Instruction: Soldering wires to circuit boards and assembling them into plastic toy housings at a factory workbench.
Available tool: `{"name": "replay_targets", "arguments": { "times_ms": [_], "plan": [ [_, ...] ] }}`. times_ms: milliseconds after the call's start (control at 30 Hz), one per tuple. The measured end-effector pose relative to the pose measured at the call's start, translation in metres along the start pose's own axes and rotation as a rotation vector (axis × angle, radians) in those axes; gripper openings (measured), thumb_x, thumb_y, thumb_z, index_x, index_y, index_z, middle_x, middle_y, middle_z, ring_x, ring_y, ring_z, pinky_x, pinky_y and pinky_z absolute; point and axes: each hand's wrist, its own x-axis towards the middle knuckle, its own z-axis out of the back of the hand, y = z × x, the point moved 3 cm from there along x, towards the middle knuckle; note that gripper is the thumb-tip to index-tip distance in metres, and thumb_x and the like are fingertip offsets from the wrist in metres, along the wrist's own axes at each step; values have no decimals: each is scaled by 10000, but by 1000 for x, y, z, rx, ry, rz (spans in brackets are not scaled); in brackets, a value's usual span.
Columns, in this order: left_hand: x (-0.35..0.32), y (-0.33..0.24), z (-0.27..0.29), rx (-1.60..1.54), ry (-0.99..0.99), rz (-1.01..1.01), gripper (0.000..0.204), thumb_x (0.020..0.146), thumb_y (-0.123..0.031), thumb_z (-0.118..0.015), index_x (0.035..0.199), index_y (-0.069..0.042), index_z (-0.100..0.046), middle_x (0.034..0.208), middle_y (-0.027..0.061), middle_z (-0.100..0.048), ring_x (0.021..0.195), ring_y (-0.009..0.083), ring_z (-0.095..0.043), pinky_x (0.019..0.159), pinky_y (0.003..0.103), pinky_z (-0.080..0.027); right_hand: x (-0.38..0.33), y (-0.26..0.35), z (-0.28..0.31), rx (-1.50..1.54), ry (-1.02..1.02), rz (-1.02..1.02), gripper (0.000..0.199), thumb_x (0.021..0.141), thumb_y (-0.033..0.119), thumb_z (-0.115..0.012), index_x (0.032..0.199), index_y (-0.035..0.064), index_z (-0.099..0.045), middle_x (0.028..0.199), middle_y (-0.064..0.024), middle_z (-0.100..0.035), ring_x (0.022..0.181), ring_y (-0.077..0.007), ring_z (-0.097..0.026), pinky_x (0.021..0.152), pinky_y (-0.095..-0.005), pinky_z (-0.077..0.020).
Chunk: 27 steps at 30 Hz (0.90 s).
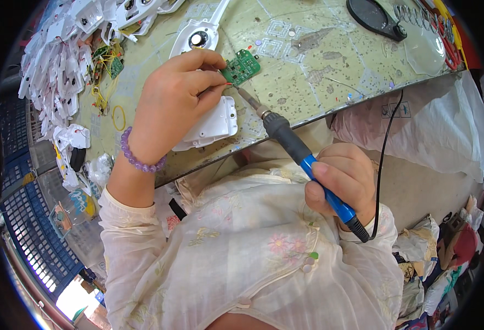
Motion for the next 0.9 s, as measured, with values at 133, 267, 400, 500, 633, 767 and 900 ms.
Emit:
{"name": "replay_targets", "arguments": {
  "times_ms": [133,267,400,500,633,767,900],
  "plan": [
    [0,0,-1,-6,-6,-1,60,730,-58,-664,760,-10,-683,914,55,-641,800,255,-619,705,359,-511,-1,-1,0,4,3,-4,324,826,84,-687,1109,20,-544,830,-107,-612,682,-263,-590,575,-360,-499],
    [0,0,-1,1,-4,1,59,732,-60,-660,756,-11,-683,913,53,-641,798,253,-620,703,359,-511,0,0,-1,-4,-10,-12,322,830,98,-690,1107,22,-545,831,-106,-614,680,-261,-589,573,-359,-498],
    [1,0,0,14,4,4,74,719,-45,-697,785,-10,-690,920,52,-661,785,241,-636,696,331,-516,-1,0,1,-2,7,7,323,838,112,-687,1113,27,-541,839,-103,-609,676,-258,-587,569,-353,-493],
    [1,-1,0,16,4,5,74,719,-46,-697,783,-10,-690,920,51,-661,780,240,-636,693,329,-517,0,1,0,-18,4,5,323,843,117,-683,1117,30,-538,845,-101,-605,676,-257,-586,569,-353,-492],
    [1,0,-1,12,-6,9,72,719,-46,-698,781,-10,-690,917,52,-662,774,240,-637,689,328,-518,0,1,0,-21,16,-2,321,847,121,-680,1120,32,-537,852,-99,-605,677,-255,-585,570,-353,-492],
    [1,0,-1,20,4,9,72,719,-44,-699,783,-10,-690,917,54,-662,776,242,-637,693,328,-519,-2,1,2,-22,18,15,331,846,127,-684,1122,23,-533,850,-100,-601,677,-256,-584,568,-349,-490],
    [1,0,0,18,2,7,72,721,-44,-697,783,-9,-689,924,57,-662,780,244,-638,695,329,-519,-1,3,2,-103,-56,48,279,909,218,-602,1077,15,-511,758,-100,-568,613,-230,-548,531,-331,-470]
  ]
}}
